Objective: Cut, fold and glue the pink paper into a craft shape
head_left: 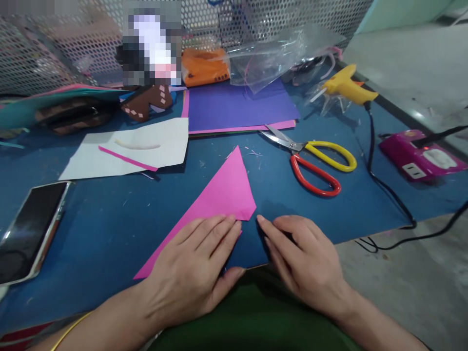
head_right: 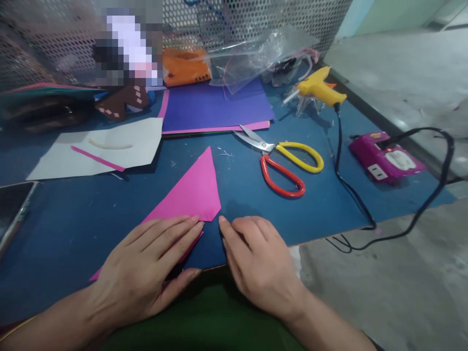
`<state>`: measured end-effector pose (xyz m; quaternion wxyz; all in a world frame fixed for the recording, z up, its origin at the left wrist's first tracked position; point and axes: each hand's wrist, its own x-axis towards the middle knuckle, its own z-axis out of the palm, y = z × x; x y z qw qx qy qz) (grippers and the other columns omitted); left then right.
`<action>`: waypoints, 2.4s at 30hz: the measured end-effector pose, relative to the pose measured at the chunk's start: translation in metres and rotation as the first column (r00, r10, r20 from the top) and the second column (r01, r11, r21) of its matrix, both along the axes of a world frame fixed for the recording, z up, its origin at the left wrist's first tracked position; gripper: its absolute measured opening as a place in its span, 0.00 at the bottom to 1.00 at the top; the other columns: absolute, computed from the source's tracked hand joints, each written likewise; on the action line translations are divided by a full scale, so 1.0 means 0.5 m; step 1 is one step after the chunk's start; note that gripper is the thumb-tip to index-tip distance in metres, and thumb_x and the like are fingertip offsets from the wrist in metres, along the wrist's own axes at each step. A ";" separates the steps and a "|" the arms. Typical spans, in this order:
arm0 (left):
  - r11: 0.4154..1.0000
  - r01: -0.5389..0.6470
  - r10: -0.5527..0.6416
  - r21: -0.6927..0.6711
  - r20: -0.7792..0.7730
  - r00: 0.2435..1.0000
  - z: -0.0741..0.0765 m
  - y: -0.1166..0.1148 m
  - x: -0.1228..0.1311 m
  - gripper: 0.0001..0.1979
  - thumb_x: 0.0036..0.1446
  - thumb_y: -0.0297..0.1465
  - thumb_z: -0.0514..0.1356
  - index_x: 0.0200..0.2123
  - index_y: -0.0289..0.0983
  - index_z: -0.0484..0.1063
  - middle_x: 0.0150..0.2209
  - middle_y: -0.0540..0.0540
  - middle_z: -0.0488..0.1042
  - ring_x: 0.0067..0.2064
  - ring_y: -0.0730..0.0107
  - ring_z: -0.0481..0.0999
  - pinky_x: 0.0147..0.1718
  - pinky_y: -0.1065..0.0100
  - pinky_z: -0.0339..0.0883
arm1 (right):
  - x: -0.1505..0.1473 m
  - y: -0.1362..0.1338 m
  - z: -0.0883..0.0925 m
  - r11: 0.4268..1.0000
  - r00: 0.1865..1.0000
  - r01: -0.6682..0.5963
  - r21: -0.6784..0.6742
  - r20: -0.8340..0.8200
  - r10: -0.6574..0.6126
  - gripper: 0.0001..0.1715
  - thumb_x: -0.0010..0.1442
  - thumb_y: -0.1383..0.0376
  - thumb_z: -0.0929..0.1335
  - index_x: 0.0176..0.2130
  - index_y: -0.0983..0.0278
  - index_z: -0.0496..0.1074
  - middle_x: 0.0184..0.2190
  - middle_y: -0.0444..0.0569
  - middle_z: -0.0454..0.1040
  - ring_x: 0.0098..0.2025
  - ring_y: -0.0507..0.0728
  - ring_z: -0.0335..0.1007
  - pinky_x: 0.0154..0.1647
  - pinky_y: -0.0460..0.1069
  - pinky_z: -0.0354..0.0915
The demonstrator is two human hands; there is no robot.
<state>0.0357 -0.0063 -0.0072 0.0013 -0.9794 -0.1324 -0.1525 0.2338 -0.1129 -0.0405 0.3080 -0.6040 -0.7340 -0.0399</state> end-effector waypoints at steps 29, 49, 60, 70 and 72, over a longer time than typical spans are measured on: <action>1.000 0.008 -0.009 -0.005 -0.067 0.998 -0.003 0.003 0.010 0.22 0.66 0.35 0.53 0.55 0.26 0.72 0.52 0.40 0.79 0.50 0.54 0.74 0.53 0.56 0.60 | -0.011 0.025 0.024 0.989 0.963 -0.093 -0.116 0.242 0.119 0.20 0.70 0.66 0.62 0.54 0.76 0.73 0.39 0.53 0.77 0.37 0.60 0.64 0.38 0.56 0.59; 0.844 -0.229 0.278 -0.485 0.032 0.960 0.008 0.040 -0.001 0.12 0.66 0.33 0.56 0.50 0.42 0.73 0.45 0.45 0.79 0.46 0.62 0.77 0.42 0.63 0.72 | -0.006 0.034 0.032 0.979 0.986 0.041 -0.201 -0.152 -0.073 0.15 0.69 0.67 0.63 0.51 0.67 0.74 0.39 0.52 0.74 0.38 0.57 0.68 0.36 0.53 0.61; 0.756 -0.280 0.312 -0.592 -0.050 0.949 0.018 0.081 0.046 0.05 0.58 0.35 0.63 0.34 0.41 0.77 0.34 0.50 0.79 0.37 0.65 0.76 0.36 0.63 0.68 | -0.037 0.086 0.042 0.932 0.954 0.215 -0.292 -0.143 -0.265 0.03 0.60 0.69 0.71 0.33 0.63 0.73 0.32 0.46 0.74 0.30 0.56 0.66 0.32 0.51 0.56; 0.801 -0.197 0.244 -0.565 0.009 0.970 0.001 0.088 0.041 0.08 0.62 0.33 0.60 0.30 0.41 0.76 0.31 0.50 0.77 0.35 0.66 0.73 0.34 0.64 0.65 | -0.043 0.078 0.034 0.983 0.979 0.168 -0.079 0.128 -0.158 0.13 0.68 0.71 0.63 0.33 0.65 0.74 0.33 0.51 0.74 0.32 0.58 0.61 0.32 0.53 0.53; 0.839 -0.179 0.217 -0.515 0.016 0.976 -0.002 0.088 0.042 0.10 0.64 0.33 0.58 0.30 0.40 0.74 0.30 0.50 0.76 0.34 0.66 0.73 0.33 0.64 0.64 | -0.040 0.078 0.034 0.983 0.974 0.164 -0.087 0.175 -0.147 0.13 0.69 0.70 0.63 0.34 0.66 0.74 0.32 0.52 0.74 0.32 0.58 0.61 0.32 0.53 0.53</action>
